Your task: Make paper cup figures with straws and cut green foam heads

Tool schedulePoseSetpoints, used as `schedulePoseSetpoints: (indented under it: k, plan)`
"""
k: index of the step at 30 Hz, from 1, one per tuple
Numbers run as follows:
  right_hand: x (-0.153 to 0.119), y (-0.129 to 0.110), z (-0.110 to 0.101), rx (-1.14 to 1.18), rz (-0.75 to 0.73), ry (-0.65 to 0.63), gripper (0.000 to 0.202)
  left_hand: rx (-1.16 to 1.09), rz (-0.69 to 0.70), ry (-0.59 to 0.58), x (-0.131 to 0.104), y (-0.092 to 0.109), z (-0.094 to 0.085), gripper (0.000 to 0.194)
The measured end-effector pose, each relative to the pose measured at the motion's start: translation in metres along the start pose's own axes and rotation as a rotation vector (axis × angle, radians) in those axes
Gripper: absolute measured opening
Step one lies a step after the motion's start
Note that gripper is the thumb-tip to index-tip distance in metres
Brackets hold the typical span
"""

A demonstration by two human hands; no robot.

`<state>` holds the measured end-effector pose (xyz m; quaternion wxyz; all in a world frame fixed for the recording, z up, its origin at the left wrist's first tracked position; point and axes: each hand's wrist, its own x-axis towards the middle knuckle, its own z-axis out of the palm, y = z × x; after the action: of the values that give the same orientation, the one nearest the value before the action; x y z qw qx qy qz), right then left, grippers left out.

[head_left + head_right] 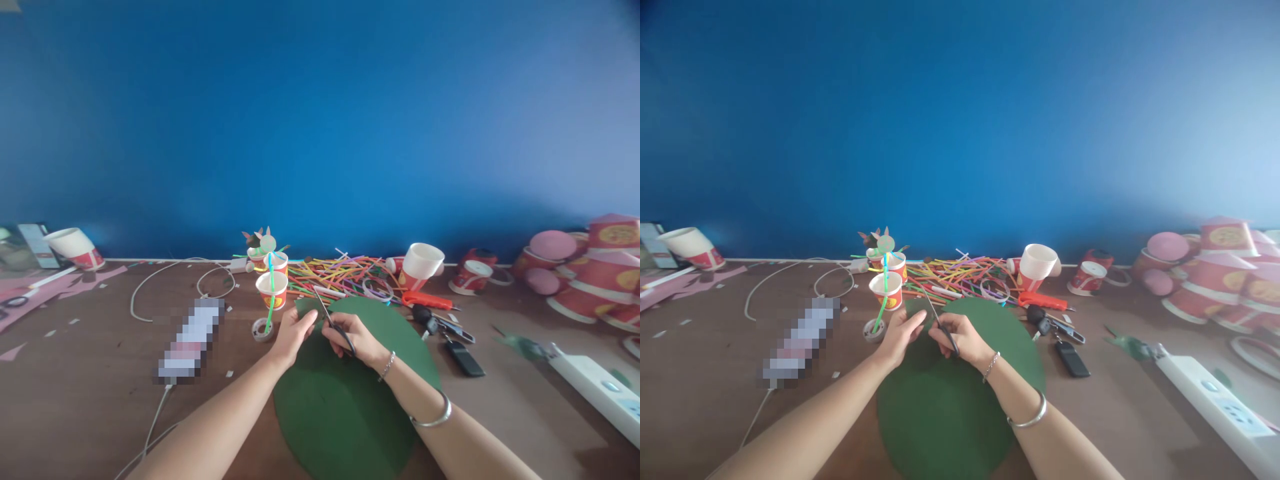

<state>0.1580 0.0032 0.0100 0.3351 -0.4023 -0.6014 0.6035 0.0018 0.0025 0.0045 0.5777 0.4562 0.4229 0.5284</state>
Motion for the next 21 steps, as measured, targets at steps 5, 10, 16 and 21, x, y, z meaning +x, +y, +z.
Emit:
schedulePoseSetpoints:
  k: [5, 10, 16, 21]
  plan:
    - [0.0005, 0.0016, -0.0012, -0.007, 0.000, 0.002, 0.035, -0.042, -0.026, 0.043, 0.0007, -0.0032, -0.0001, 0.035]
    - [0.0009, 0.0020, -0.0012, -0.009, 0.010, -0.006, 0.036, -0.051, -0.052, 0.099, 0.0013, -0.0067, -0.0007, 0.034]
    - [0.0008, 0.0013, -0.0012, 0.001, -0.005, -0.019, 0.037, -0.052, -0.041, 0.068, 0.0016, -0.0071, -0.0013, 0.036]
    - [0.0012, 0.0025, -0.0014, 0.004, -0.008, -0.011, 0.037, -0.036, -0.033, 0.054, 0.0021, -0.0085, -0.0022, 0.034]
